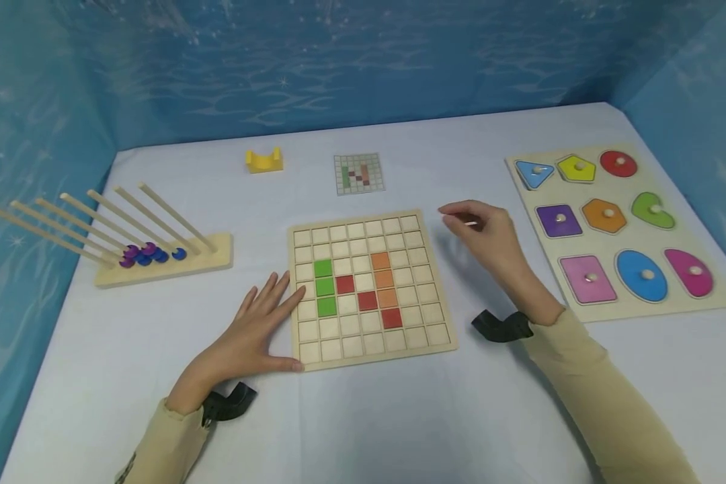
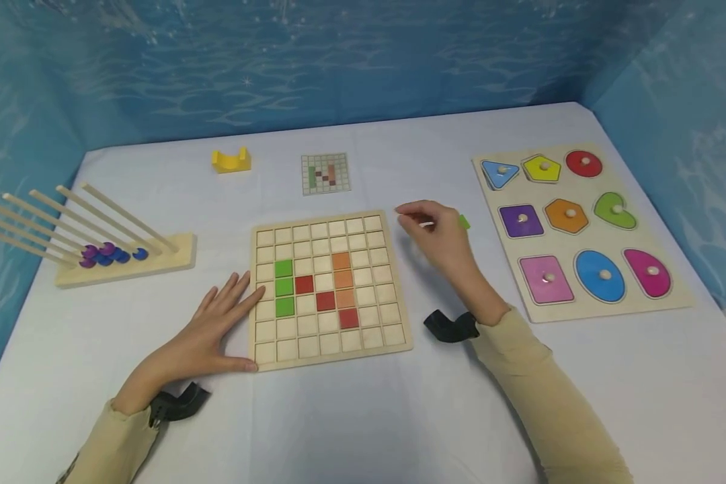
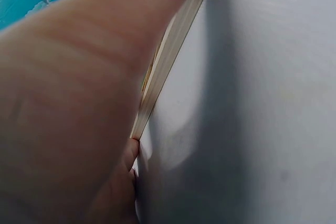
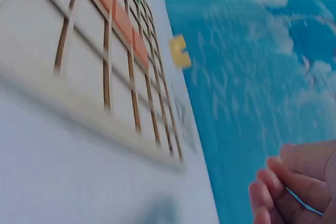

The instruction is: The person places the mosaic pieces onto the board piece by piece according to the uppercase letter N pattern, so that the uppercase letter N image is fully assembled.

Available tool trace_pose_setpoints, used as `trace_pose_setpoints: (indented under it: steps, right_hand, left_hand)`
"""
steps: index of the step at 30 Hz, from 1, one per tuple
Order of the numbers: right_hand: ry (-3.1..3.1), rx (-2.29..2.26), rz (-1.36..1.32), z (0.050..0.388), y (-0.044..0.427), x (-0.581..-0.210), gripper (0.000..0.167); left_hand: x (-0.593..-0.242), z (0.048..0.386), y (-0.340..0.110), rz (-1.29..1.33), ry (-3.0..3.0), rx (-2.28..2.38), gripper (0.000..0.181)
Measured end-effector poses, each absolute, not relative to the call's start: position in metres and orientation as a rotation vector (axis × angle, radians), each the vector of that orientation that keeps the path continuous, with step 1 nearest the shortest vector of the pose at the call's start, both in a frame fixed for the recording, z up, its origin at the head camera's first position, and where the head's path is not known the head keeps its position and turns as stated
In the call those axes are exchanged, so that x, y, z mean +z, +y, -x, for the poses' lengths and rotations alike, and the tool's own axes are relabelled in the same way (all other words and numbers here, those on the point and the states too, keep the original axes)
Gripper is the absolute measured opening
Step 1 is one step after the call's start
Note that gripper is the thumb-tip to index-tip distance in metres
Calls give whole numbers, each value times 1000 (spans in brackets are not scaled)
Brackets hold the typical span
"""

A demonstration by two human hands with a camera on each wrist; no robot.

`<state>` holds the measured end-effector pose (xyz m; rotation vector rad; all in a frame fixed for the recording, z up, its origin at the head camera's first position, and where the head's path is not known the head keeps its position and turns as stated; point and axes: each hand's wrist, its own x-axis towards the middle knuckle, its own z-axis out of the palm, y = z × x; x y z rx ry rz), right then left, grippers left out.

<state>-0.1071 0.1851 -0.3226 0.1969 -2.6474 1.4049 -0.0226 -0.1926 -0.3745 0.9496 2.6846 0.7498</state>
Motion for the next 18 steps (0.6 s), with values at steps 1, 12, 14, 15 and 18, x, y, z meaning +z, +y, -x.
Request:
trace_pose_setpoints:
  steps: [1,12,14,15,18]
  right_hand:
    - [-2638,1385,-130,108,193,-324,23]
    - [-2768,1252,261,104,246,-346,40]
    - [-2789,1224,259,105,248,-349,42]
    - [-2799,1204,243,106,248,-350,42]
    - [-2801,1154,181,107,247,-352,41]
  left_hand:
    - [-375,23,-193,-952,2688,752,112]
    - [-374,22,-192,-957,2692,763,111]
    - [-374,22,-192,-956,2691,764,111]
    - [-374,22,-192,-955,2691,760,111]
    - [-373,21,-192,-949,2686,749,111]
